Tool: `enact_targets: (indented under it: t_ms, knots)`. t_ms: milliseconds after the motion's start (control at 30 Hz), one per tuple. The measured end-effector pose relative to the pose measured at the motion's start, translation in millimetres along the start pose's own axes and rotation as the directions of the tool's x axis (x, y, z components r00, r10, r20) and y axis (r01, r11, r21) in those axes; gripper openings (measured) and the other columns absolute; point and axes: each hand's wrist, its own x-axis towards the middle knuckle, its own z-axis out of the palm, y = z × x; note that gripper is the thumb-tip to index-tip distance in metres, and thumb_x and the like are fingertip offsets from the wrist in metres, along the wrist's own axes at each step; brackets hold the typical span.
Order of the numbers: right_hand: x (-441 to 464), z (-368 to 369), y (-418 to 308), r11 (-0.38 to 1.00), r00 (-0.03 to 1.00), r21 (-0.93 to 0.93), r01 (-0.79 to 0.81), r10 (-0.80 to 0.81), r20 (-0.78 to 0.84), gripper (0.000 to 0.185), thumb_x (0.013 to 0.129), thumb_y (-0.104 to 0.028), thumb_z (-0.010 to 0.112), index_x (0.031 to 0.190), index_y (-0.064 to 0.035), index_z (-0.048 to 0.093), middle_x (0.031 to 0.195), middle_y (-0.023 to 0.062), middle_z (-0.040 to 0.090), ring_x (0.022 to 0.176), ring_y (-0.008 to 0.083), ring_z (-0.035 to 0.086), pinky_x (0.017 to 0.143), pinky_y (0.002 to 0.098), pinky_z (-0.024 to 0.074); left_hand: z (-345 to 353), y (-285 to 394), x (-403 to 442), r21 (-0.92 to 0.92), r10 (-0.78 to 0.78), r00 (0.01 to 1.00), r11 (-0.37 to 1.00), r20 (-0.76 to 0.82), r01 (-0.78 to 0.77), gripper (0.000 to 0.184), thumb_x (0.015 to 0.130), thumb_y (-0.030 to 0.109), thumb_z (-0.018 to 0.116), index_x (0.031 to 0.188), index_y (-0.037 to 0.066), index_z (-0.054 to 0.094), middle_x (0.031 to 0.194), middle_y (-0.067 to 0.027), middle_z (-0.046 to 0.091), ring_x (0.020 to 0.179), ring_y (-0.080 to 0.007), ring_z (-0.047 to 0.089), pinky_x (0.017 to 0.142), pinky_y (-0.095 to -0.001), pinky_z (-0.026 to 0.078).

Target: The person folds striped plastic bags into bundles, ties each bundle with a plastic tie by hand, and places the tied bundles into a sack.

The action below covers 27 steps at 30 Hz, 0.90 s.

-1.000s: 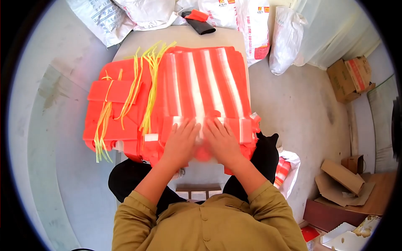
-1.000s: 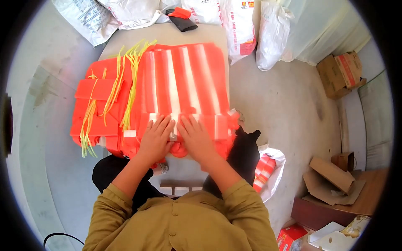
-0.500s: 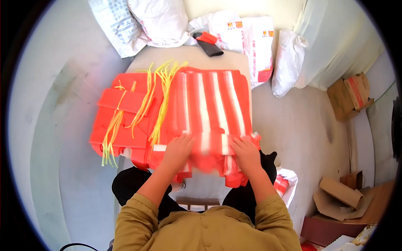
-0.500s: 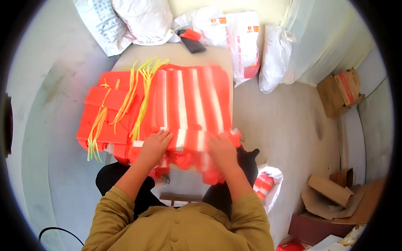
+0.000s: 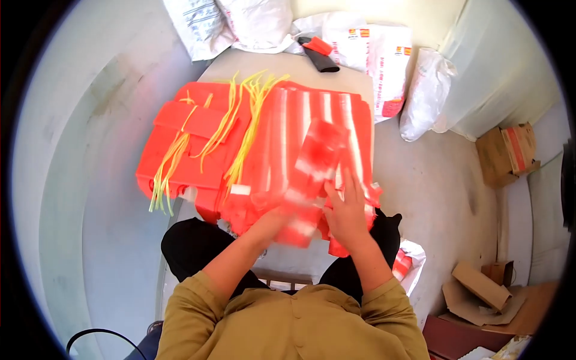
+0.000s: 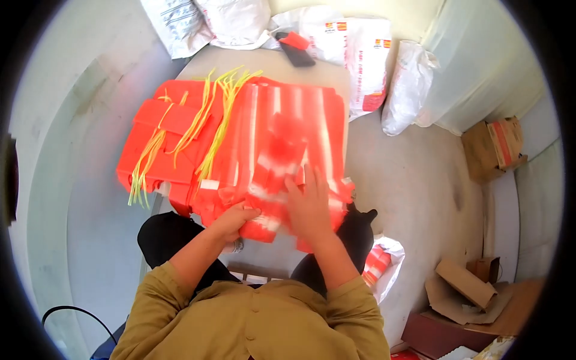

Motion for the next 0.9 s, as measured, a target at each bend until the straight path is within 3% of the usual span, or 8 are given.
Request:
enact_targets:
  t_ms: [167,367,467,567,667,767,867,900]
  knots:
    - [-46.3,37.4,-10.3,0.955,0.989,0.294,0.023,-0.064,0.130,0.053,0.081,-0.007,0.074,0.132,-0.0040,0.060,0.150,0.0234,0.046,0.140,0.0463,0.040,0.115,0.0552,0.0359,-17.7,-27.0,0.4,0.016,-0.039,0.998,0.999,0.040,0.039,0.035,0.098,0.009,0.062,0.133,0.002,0.058,0.124,-0.0094,0.067,0.111,-0.0203,0.067,0.094,-0.0371,0.056]
    - [-11.3,35.3,-31.6,0.897,0.865,0.362,0.254,-0.378,0.330,0.057,0.088,-0.021,0.071,0.140,-0.0043,0.055,0.155,0.0172,0.045,0.146,0.0398,0.037,0.120,0.0527,0.0316,-30.0,-44.4,10.7,0.015,0.013,0.999,1.000,0.042,-0.013,0.042,0.098,0.007,0.063,0.138,0.002,0.052,0.130,-0.0095,0.064,0.116,-0.0205,0.064,0.099,-0.0370,0.053]
    - [10.7,65.7,-22.2,0.946,0.833,0.238,0.218,-0.308,0.460,0.062,0.093,-0.034,0.067,0.146,-0.0069,0.051,0.160,0.0162,0.039,0.152,0.0375,0.029,0.124,0.0532,0.0234,-23.4,-47.5,10.8,0.043,0.079,0.997,0.996,-0.011,-0.078,0.049,0.095,0.003,0.065,0.140,0.001,0.049,0.131,-0.0101,0.062,0.118,-0.0203,0.062,0.099,-0.0365,0.053]
    - [36.2,77.9,3.6,0.979,0.898,0.110,0.169,-0.199,0.393,0.063,0.096,-0.043,0.057,0.149,-0.0107,0.047,0.160,0.0183,0.037,0.153,0.0380,0.025,0.125,0.0541,0.0158,-21.5,-58.6,9.4,0.031,0.132,0.990,0.991,-0.045,-0.131,0.056,0.088,-0.002,0.067,0.141,-0.001,0.048,0.129,-0.0106,0.062,0.116,-0.0200,0.062,0.098,-0.0351,0.051]
    - [67.2,87.9,29.2,0.994,0.914,-0.006,0.109,-0.098,0.394,0.065,0.097,-0.043,0.058,0.151,-0.0102,0.045,0.166,0.0171,0.028,0.154,0.0370,0.024,0.125,0.0558,0.0162,-30.0,-73.2,17.0,0.180,0.121,0.991,0.978,-0.061,-0.109,0.093,0.087,-0.004,0.063,0.164,0.007,0.013,0.123,-0.0108,0.059,0.095,-0.0154,0.059,0.081,-0.0296,0.053]
    - [82.1,112.8,49.0,0.998,0.938,-0.012,-0.069,0.069,0.339,0.065,0.097,-0.036,0.060,0.153,-0.0080,0.043,0.168,0.0198,0.022,0.154,0.0383,0.023,0.125,0.0539,0.0184,-27.2,-69.7,10.4,0.173,0.102,0.992,0.981,-0.075,-0.088,0.053,0.087,-0.001,0.067,0.137,-0.004,0.052,0.124,-0.0102,0.064,0.111,-0.0194,0.063,0.095,-0.0348,0.052]
    - [89.1,111.0,54.8,0.964,0.932,0.117,-0.239,0.193,0.307,0.065,0.096,-0.030,0.062,0.152,-0.0040,0.042,0.165,0.0248,0.023,0.153,0.0398,0.023,0.124,0.0512,0.0223,-21.2,-60.1,-1.1,0.117,0.066,0.996,0.991,-0.060,-0.058,0.054,0.088,-0.001,0.067,0.139,-0.004,0.050,0.125,-0.0105,0.064,0.111,-0.0191,0.063,0.095,-0.0348,0.052]
    - [85.5,98.0,45.0,0.919,0.946,0.286,-0.271,0.199,0.255,0.065,0.094,-0.024,0.064,0.151,-0.0003,0.041,0.162,0.0272,0.027,0.150,0.0412,0.029,0.122,0.0480,0.0276,-19.3,-56.6,-4.8,0.108,0.066,0.996,0.992,-0.053,-0.060,0.054,0.089,0.000,0.068,0.139,-0.004,0.050,0.125,-0.0106,0.064,0.111,-0.0191,0.063,0.096,-0.0347,0.052]
